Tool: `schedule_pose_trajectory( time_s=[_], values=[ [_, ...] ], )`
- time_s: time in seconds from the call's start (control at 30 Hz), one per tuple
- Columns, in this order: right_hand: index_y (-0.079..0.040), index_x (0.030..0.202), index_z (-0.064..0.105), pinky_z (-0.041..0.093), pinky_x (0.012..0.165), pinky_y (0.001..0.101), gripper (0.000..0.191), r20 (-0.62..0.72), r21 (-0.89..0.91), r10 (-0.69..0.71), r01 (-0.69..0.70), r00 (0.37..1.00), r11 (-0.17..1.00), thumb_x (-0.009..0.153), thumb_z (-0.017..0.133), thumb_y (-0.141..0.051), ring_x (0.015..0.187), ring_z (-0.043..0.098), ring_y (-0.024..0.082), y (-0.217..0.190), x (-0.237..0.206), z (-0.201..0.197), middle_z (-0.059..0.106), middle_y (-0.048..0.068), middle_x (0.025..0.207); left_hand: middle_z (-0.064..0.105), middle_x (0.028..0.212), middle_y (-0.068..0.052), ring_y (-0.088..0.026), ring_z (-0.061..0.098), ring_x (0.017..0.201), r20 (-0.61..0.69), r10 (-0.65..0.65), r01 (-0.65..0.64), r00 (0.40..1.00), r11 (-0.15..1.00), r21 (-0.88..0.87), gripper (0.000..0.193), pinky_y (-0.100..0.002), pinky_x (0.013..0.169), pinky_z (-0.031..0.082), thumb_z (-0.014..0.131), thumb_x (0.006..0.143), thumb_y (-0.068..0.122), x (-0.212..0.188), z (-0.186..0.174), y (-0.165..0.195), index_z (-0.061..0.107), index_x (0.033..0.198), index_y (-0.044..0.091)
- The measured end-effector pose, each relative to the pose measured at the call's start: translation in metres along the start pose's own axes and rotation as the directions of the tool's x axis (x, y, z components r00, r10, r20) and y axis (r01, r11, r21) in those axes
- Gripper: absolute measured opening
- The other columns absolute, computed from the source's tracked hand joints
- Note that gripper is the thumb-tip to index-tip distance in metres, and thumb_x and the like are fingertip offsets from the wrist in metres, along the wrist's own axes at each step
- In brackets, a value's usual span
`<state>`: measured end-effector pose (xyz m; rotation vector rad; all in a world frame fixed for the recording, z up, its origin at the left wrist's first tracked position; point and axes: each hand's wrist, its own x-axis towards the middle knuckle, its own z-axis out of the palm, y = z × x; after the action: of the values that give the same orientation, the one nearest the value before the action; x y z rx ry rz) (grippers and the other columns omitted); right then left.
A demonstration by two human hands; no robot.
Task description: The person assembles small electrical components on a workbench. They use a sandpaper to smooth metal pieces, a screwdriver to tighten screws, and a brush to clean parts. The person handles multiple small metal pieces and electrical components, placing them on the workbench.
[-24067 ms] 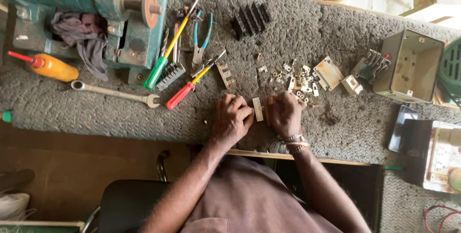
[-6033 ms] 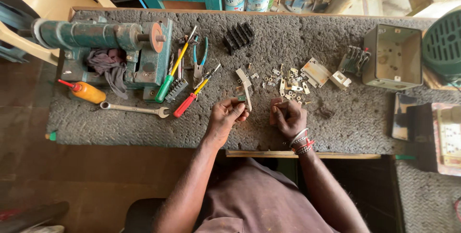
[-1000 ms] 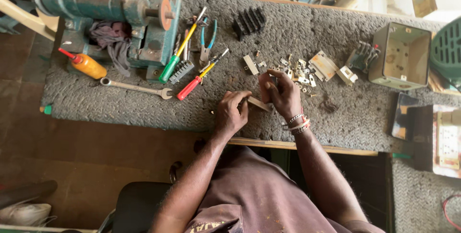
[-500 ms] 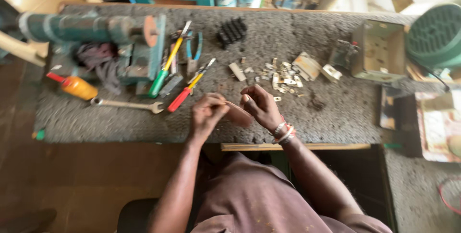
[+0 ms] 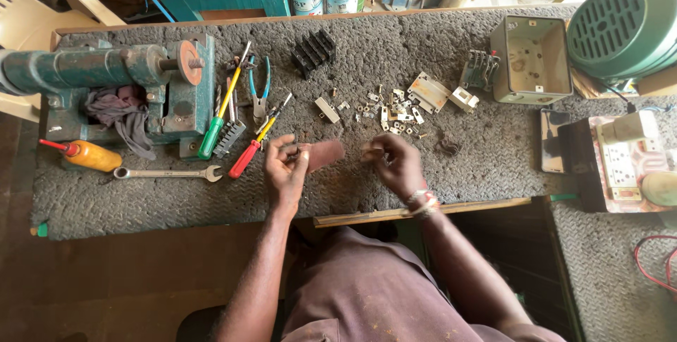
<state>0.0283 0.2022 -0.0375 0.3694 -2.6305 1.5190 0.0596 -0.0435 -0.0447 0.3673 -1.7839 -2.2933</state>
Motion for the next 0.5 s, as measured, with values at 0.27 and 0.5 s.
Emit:
schedule_pose_trajectory(
  time_s=[0.27,0.5],
  values=[
    [-0.008,0.120,0.067,0.049,0.087,0.0409,0.043,-0.056,-0.385,-0.186,0.151,0.981,0.911,0.079,0.080,-0.012,0.097,0.065,0.025,0.004,-0.032,-0.041,0.074,0.005,0.097,0.072,0.097,-0.011,-0.021,0.072,0.084,0.209,0.253,-0.327,0.945,0.684,0.652,0.031,-0.032,0.070,0.059,0.078,0.085,0.005,-0.015,0.017,0.013,0.073,0.115,0.007],
    [-0.011,0.114,0.071,0.049,0.083,0.0400,0.033,-0.043,-0.443,-0.232,0.190,0.972,0.876,0.082,0.074,-0.006,0.090,0.057,0.029,-0.013,-0.036,-0.034,0.065,0.007,0.098,0.071,0.113,-0.010,-0.019,0.074,0.083,0.310,0.011,-0.217,0.951,0.736,0.641,0.022,-0.029,0.068,0.063,0.082,0.085,0.014,-0.020,0.019,0.015,0.076,0.105,0.012]
  ],
)
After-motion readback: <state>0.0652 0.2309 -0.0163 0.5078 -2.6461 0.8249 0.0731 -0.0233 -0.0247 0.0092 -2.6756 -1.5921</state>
